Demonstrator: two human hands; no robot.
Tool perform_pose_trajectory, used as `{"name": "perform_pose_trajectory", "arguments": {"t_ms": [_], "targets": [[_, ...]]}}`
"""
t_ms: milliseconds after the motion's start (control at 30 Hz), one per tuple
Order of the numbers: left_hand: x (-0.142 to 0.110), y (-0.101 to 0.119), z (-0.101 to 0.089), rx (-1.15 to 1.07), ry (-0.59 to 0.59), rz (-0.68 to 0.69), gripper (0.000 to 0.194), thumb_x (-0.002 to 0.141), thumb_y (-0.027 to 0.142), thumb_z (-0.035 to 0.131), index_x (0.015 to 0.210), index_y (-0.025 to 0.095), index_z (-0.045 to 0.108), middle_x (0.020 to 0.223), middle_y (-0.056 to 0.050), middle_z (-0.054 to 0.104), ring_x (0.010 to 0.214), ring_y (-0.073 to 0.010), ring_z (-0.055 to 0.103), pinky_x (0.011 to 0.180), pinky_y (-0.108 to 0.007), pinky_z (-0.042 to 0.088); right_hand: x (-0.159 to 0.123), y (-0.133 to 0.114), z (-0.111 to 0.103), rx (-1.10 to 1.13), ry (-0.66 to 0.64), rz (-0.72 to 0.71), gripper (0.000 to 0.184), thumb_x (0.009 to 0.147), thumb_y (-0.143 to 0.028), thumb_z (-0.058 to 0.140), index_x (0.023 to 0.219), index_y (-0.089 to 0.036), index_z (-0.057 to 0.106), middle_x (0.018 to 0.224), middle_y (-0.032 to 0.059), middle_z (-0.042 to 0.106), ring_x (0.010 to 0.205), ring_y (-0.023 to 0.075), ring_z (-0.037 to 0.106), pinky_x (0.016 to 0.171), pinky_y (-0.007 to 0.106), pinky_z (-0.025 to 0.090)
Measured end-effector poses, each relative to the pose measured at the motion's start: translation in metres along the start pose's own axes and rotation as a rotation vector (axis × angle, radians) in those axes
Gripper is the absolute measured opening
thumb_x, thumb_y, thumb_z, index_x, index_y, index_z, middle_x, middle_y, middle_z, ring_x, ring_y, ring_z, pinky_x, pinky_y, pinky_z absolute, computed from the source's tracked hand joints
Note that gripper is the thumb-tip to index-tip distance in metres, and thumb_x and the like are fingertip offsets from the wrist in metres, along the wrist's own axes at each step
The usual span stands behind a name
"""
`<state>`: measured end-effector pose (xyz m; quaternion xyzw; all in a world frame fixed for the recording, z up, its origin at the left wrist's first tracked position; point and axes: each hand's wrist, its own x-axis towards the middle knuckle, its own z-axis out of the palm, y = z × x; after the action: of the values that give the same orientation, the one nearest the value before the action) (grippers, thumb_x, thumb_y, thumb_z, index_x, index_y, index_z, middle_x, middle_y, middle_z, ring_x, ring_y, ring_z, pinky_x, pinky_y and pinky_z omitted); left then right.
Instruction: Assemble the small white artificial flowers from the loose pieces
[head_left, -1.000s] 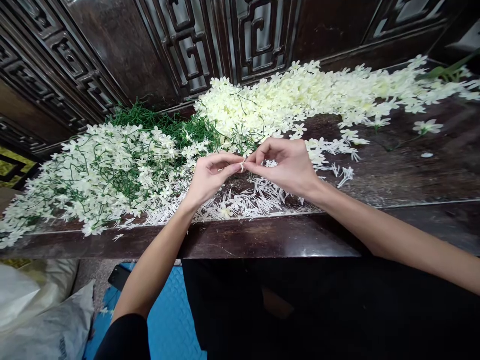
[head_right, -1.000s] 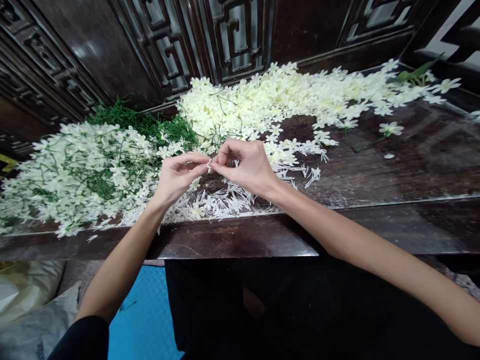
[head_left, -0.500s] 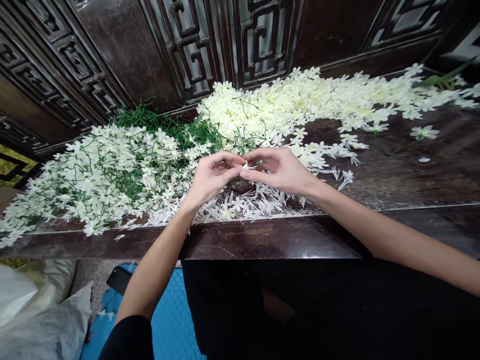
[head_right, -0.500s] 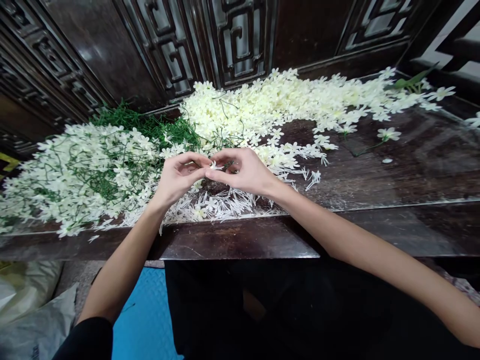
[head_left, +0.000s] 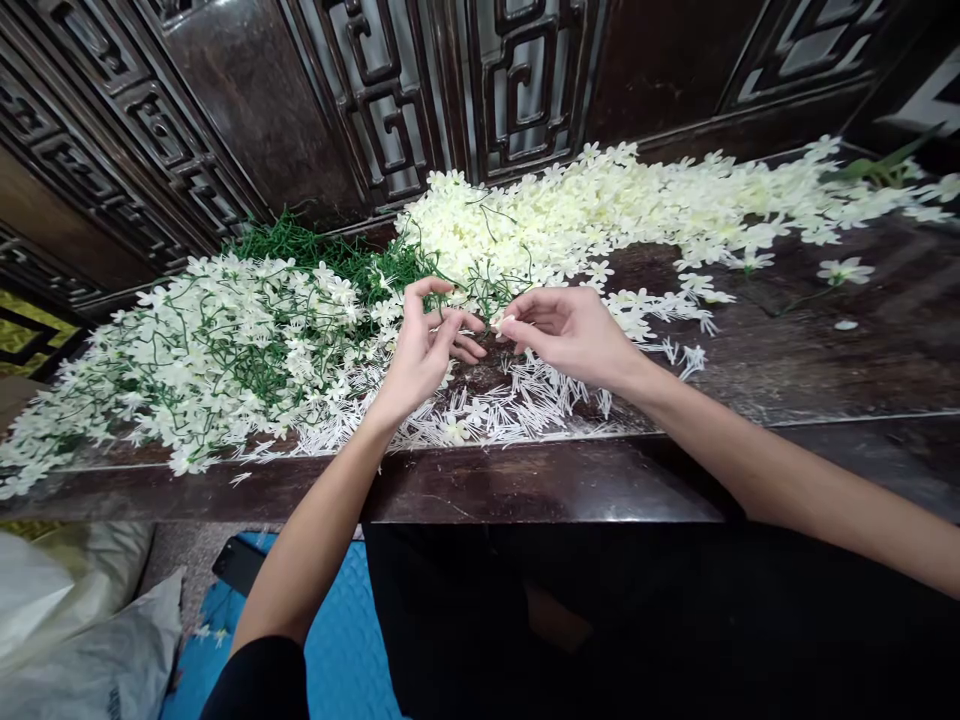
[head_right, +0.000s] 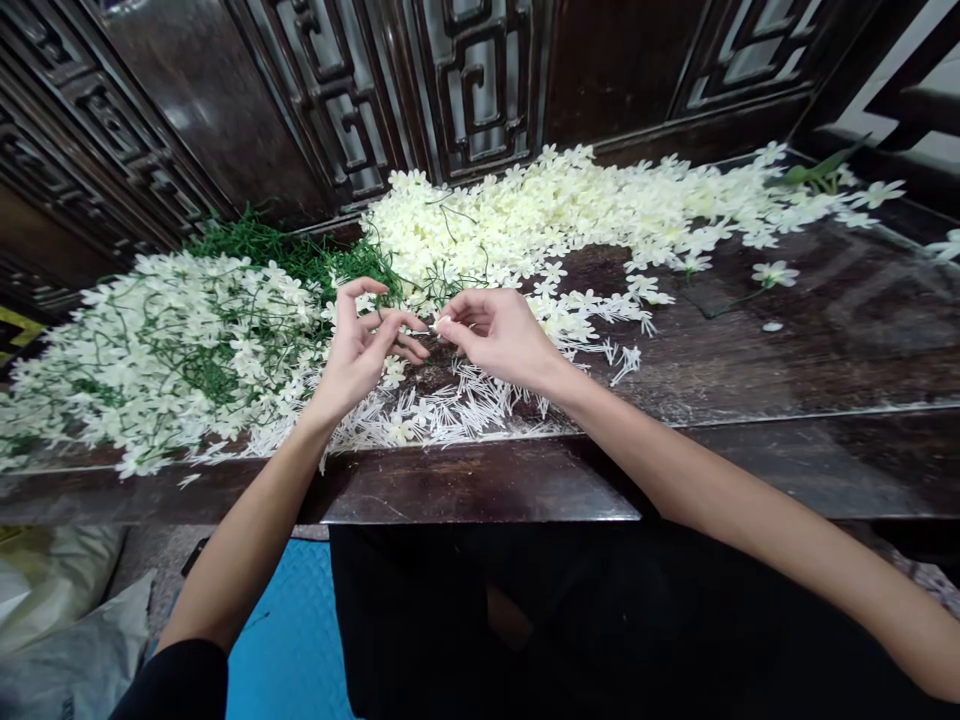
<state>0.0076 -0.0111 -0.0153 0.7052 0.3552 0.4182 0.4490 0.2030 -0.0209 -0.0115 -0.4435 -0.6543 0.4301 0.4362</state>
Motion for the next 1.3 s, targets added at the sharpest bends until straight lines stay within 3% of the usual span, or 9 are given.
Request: {"name": "perform_pose_trajectory", "arguments": {"t_ms": [133,267,500,733,967,1300], "targets": [[-0.002,-0.001,-0.001,0.030,-0.018,-0.012,0.029,0.100,0.033,0.046,0.119,0.028,0.025,0.086,0.000,0.062,0.052,-0.0078,0.063,0.048,-0.024,0.048,-0.001,-0.001,-0.001,0.002,-0.007,0.024,0.009,0.083,-0.025,0.068,0.085,-0.016,0.068,0.082,0.0084,0.073,0.064,0.0157,0.067,0.066,0.038,0.062],[-0.001,0.000,-0.003,0.142,-0.073,-0.002,0.011,0.101,0.035,0.044,0.101,0.024,0.041,0.081,-0.001,0.067,0.047,-0.0064,0.058,0.045,-0.023,0.042,0.000,0.003,-0.002,0.028,0.002,-0.022,0.007,0.082,-0.024,0.068,0.084,-0.017,0.067,0.077,0.0061,0.072,0.060,0.0156,0.067,0.063,0.038,0.063],[-0.002,0.005,-0.002,0.274,-0.085,0.065,0.025,0.101,0.037,0.042,0.087,0.021,0.054,0.074,-0.001,0.069,0.040,-0.0046,0.046,0.040,-0.021,0.036,-0.001,0.005,0.000,0.098,-0.005,-0.132,0.008,0.082,-0.024,0.068,0.088,-0.019,0.068,0.081,0.0050,0.072,0.070,0.0179,0.071,0.074,0.042,0.065],[-0.002,0.006,0.001,0.273,-0.100,0.060,0.025,0.101,0.034,0.044,0.083,0.020,0.055,0.066,0.001,0.064,0.042,-0.0048,0.047,0.041,-0.019,0.038,-0.003,0.003,0.002,0.097,-0.045,-0.131,0.006,0.083,-0.024,0.067,0.086,-0.018,0.068,0.083,0.0055,0.072,0.072,0.0180,0.072,0.077,0.044,0.065],[-0.002,0.004,0.000,0.257,-0.109,0.066,0.020,0.099,0.028,0.049,0.087,0.019,0.061,0.072,-0.001,0.066,0.054,-0.0072,0.059,0.051,-0.021,0.047,-0.004,0.006,0.002,0.040,-0.088,-0.131,0.009,0.085,-0.024,0.065,0.090,-0.017,0.069,0.083,0.0065,0.072,0.073,0.0188,0.071,0.078,0.047,0.064],[0.000,-0.004,0.002,0.036,-0.078,0.019,0.018,0.094,0.032,0.058,0.085,0.019,0.067,0.075,-0.003,0.071,0.061,-0.0094,0.066,0.059,-0.024,0.056,-0.001,0.010,0.004,-0.169,-0.059,-0.354,0.013,0.088,-0.028,0.057,0.088,-0.019,0.066,0.078,0.0061,0.068,0.065,0.0189,0.063,0.060,0.043,0.059]]}}
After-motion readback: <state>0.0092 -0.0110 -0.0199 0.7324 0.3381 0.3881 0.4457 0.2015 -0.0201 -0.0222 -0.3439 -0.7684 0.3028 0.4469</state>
